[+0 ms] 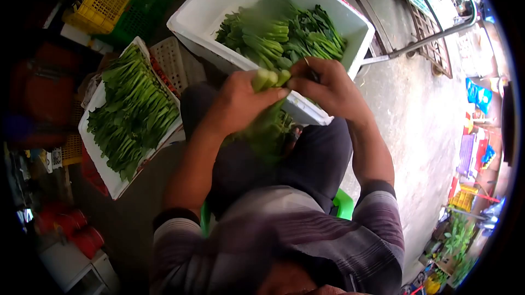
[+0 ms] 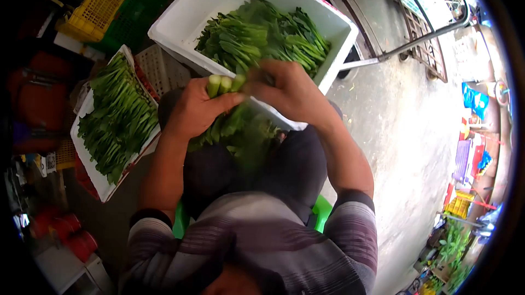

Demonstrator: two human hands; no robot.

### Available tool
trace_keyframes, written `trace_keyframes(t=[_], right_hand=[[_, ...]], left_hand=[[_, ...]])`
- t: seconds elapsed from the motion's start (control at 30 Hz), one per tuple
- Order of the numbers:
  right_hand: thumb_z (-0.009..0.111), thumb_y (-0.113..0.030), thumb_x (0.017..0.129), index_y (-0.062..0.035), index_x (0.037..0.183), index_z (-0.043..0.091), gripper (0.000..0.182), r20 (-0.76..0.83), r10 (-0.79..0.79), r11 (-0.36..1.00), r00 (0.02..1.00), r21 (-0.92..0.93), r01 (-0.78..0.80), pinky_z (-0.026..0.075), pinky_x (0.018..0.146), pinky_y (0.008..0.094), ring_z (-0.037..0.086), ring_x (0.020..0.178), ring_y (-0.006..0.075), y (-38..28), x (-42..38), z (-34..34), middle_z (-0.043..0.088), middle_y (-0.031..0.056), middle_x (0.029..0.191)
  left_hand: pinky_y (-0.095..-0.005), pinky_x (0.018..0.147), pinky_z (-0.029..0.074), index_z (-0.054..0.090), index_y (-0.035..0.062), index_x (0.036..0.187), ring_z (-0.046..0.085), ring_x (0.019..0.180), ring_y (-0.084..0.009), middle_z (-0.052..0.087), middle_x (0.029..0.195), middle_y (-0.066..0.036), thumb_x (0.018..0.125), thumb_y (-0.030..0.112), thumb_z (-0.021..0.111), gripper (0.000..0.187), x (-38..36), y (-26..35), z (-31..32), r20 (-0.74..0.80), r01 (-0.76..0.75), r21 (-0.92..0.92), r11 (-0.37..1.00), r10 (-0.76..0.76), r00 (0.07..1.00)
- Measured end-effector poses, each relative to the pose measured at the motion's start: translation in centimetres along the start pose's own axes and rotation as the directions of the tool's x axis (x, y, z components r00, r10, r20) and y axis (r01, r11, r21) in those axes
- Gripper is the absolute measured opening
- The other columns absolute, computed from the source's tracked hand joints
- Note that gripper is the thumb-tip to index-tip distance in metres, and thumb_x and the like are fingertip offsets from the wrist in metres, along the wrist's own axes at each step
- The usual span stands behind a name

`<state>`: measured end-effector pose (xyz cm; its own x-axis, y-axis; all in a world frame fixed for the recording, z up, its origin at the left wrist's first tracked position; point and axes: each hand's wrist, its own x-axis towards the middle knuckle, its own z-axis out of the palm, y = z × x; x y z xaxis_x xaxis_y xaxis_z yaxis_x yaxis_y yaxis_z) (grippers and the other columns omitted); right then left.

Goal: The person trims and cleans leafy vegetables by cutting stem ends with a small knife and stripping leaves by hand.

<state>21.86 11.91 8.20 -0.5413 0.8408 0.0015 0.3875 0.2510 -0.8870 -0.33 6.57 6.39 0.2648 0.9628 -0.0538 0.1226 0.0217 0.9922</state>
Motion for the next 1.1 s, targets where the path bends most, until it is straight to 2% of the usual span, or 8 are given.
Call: trace_keyframes(t=[0.13, 0.23, 0.33, 0.63, 0.83, 0.93, 1.03, 1.1], right_hand=[[0.072, -0.018, 0.091, 0.0020, 0.105, 0.069, 0.025, -0.013, 0.019, 0.994, 1.000, 0.104, -0.017, 0.050, 0.068, 0.0269, 0.061, 0.075, 0.0077, 1.2, 1.0, 1.6, 0.069, 0.0034, 0.081], [0.069, -0.020, 0.093, 0.0014, 0.107, 0.069, 0.025, 0.017, 0.102, 0.972, 0.995, 0.209, -0.103, 0.050, 0.063, 0.0250, 0.062, 0.073, 0.0078, 0.7, 0.8, 2.3, 0.069, 0.0024, 0.081], [0.065, -0.018, 0.094, -0.0001, 0.104, 0.069, 0.021, 0.007, 0.058, 0.977, 0.998, 0.203, -0.058, 0.048, 0.062, 0.0235, 0.061, 0.072, 0.0061, 2.1, 1.0, 2.7, 0.069, 0.0020, 0.081], [0.067, -0.012, 0.091, 0.0009, 0.098, 0.068, 0.015, 0.024, 0.132, 0.964, 0.991, 0.229, -0.134, 0.047, 0.063, 0.0268, 0.058, 0.068, 0.0083, 6.1, -1.3, 6.3, 0.065, 0.0008, 0.077], [0.072, -0.014, 0.089, 0.0021, 0.093, 0.068, 0.017, 0.049, 0.125, 0.969, 0.991, 0.211, -0.132, 0.046, 0.062, 0.0303, 0.055, 0.064, 0.0117, 5.6, -2.6, 7.5, 0.063, 0.0040, 0.073], [0.073, -0.016, 0.088, 0.0026, 0.092, 0.068, 0.020, -0.043, 0.007, 1.000, 0.999, 0.015, -0.006, 0.045, 0.060, 0.0331, 0.053, 0.062, 0.0140, 4.7, -2.9, 9.0, 0.059, 0.0064, 0.068], [0.073, -0.018, 0.089, 0.0037, 0.092, 0.067, 0.023, -0.070, 0.019, 0.990, 0.997, -0.141, -0.028, 0.044, 0.059, 0.0346, 0.052, 0.061, 0.0155, 5.5, -2.5, 10.1, 0.056, 0.0078, 0.065], [0.072, -0.019, 0.089, 0.0042, 0.092, 0.066, 0.024, -0.059, 0.023, 0.992, 0.998, -0.120, -0.030, 0.045, 0.059, 0.0350, 0.052, 0.061, 0.0142, 5.6, -2.5, 9.9, 0.054, 0.0071, 0.065]], left_hand=[[-0.0257, 0.078, 0.051, 0.072, -0.0011, 0.107, 0.064, 0.087, -0.0083, 0.071, 0.095, -0.002, 0.091, 0.008, 0.074, 0.018, 0.3, -3.5, 0.8, -0.036, 0.032, -0.377, 0.926, -0.049, 0.998], [-0.0277, 0.079, 0.053, 0.070, -0.0005, 0.111, 0.066, 0.089, -0.0117, 0.071, 0.098, -0.004, 0.091, 0.005, 0.073, 0.020, 0.1, -6.0, 0.8, -0.136, 0.029, -0.378, 0.925, -0.086, 0.987], [-0.0303, 0.080, 0.055, 0.068, 0.0010, 0.113, 0.068, 0.090, -0.0158, 0.071, 0.100, -0.006, 0.091, 0.004, 0.072, 0.023, -0.6, -7.2, 0.3, -0.178, 0.026, -0.669, 0.743, -0.194, 0.965], [-0.0335, 0.082, 0.055, 0.066, -0.0001, 0.114, 0.069, 0.091, -0.0188, 0.072, 0.101, -0.010, 0.090, 0.013, 0.074, 0.028, -0.5, -9.3, -0.2, -0.224, 0.074, -0.759, 0.646, -0.366, 0.903], [-0.0335, 0.082, 0.055, 0.063, 0.0032, 0.120, 0.068, 0.092, -0.0190, 0.073, 0.104, -0.009, 0.093, 0.011, 0.072, 0.030, -0.2, -9.4, 0.4, -0.270, 0.042, -0.727, 0.685, -0.342, 0.900], [-0.0317, 0.084, 0.053, 0.065, 0.0034, 0.116, 0.067, 0.093, -0.0173, 0.071, 0.100, -0.006, 0.091, 0.011, 0.075, 0.028, -0.2, -9.4, 1.2, -0.337, 0.007, -0.677, 0.736, -0.318, 0.886], [-0.0310, 0.084, 0.052, 0.067, 0.0040, 0.112, 0.066, 0.093, -0.0161, 0.070, 0.096, -0.003, 0.089, 0.012, 0.078, 0.026, -0.3, -9.2, 1.8, -0.387, -0.019, -0.635, 0.772, -0.297, 0.873], [-0.0310, 0.081, 0.052, 0.068, 0.0045, 0.111, 0.066, 0.090, -0.0158, 0.069, 0.095, -0.002, 0.089, 0.013, 0.079, 0.026, -0.5, -9.9, 1.7, -0.398, -0.017, -0.613, 0.790, -0.290, 0.871]])
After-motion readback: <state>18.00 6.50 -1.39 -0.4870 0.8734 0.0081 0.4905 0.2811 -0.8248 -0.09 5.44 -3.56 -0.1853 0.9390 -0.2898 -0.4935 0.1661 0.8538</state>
